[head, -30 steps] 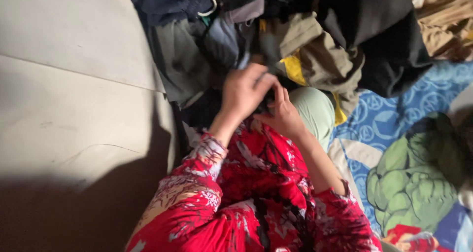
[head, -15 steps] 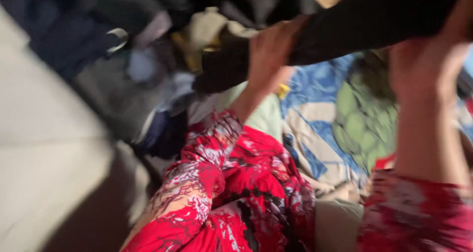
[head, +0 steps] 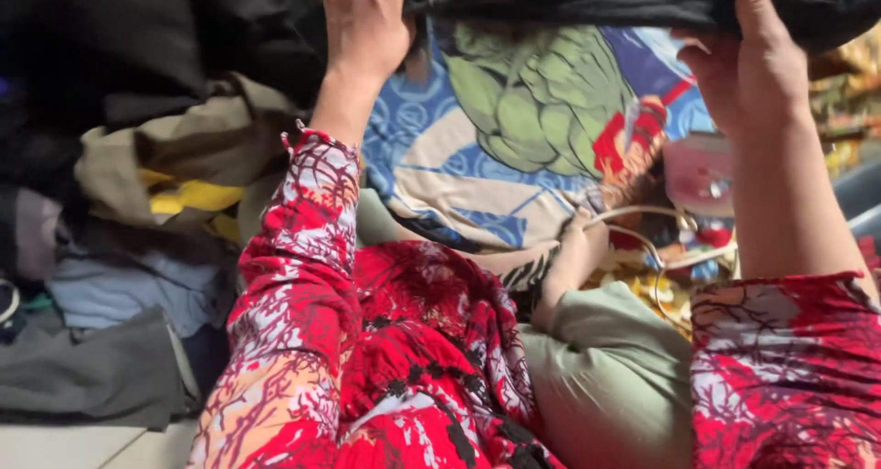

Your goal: Ironing a black garment and folding clothes on a bed or floor.

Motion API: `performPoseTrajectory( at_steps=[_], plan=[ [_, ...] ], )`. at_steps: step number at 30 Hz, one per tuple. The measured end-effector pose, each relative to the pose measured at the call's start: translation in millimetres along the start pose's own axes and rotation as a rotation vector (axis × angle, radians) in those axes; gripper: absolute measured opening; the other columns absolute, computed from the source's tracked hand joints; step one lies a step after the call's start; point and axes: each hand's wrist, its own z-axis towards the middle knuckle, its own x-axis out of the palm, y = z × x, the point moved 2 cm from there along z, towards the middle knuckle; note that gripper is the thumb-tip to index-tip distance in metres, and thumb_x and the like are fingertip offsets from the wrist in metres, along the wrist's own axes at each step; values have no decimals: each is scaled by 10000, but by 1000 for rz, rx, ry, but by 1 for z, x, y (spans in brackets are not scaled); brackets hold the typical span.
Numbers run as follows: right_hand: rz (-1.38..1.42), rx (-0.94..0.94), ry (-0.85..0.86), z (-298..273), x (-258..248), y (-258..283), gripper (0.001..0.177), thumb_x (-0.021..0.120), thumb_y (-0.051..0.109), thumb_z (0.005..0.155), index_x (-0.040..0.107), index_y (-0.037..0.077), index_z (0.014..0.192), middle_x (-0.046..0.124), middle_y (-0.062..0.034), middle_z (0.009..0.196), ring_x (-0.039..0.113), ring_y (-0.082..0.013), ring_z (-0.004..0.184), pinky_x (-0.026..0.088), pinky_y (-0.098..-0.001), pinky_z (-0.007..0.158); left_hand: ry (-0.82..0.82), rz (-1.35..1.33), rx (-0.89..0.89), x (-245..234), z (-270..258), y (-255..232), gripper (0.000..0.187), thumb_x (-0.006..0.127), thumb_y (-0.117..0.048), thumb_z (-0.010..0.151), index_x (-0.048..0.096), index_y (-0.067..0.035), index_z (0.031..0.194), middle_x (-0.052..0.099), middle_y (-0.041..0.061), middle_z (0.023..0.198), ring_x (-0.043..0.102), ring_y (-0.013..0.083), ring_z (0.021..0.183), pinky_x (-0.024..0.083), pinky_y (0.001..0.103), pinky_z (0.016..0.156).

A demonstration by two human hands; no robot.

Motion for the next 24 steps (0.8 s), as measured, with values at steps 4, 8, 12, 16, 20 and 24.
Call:
performPoseTrajectory(
  at_steps=[4,8,12,16,20,24],
  plan=[
    [223,-34,14,-32,-11,-14,399,603,397,1209,553,40,1382,687,-102,1193,687,-267,1008,527,-351,816,217,39,-61,15,-5,-30,106,713,-66,857,668,-85,952,668,152,956,632,367,975,470,504,850],
    [-326,567,75,-56,-15,-76,910,470,822,893,571,64,1386,677,-128,1135,683,-223,922,569,-381,786,281,125,198,42,-59,-50,556,788,-200,659,661,-112,1193,651,141,1163,630,353,1107,478,503,923],
    [-1000,991,356,-60,-83,-170,799,582,708,848,673,25,1252,736,-175,1035,749,-326,918,631,-500,799,875,-131,32,121,-137,-30,532,836,-322,726,667,-143,1198,657,137,1134,638,349,1084,481,514,881],
    [-1616,542,705,-49,-77,-165,520,716,534,791,781,239,1214,768,-103,1091,728,-327,998,580,-440,862,834,-219,-6,141,-143,-26,407,802,-286,830,679,-150,1193,667,111,1130,644,334,1083,489,500,874],
    [-1513,291,253,-32,-44,-132,385,678,383,936,712,141,1232,754,-164,1089,717,-360,1009,569,-449,855,666,-153,-33,145,-126,-13,359,803,-239,833,681,-139,1156,653,95,1102,628,321,1078,482,489,857],
    [-1717,-106,180,-23,-52,-149,304,707,253,948,712,150,1234,682,-145,1236,626,-347,1198,538,-449,935,564,-146,-42,143,-119,-5,404,810,-193,823,655,-135,1192,627,74,1147,597,303,1116,469,464,884]
  ],
)
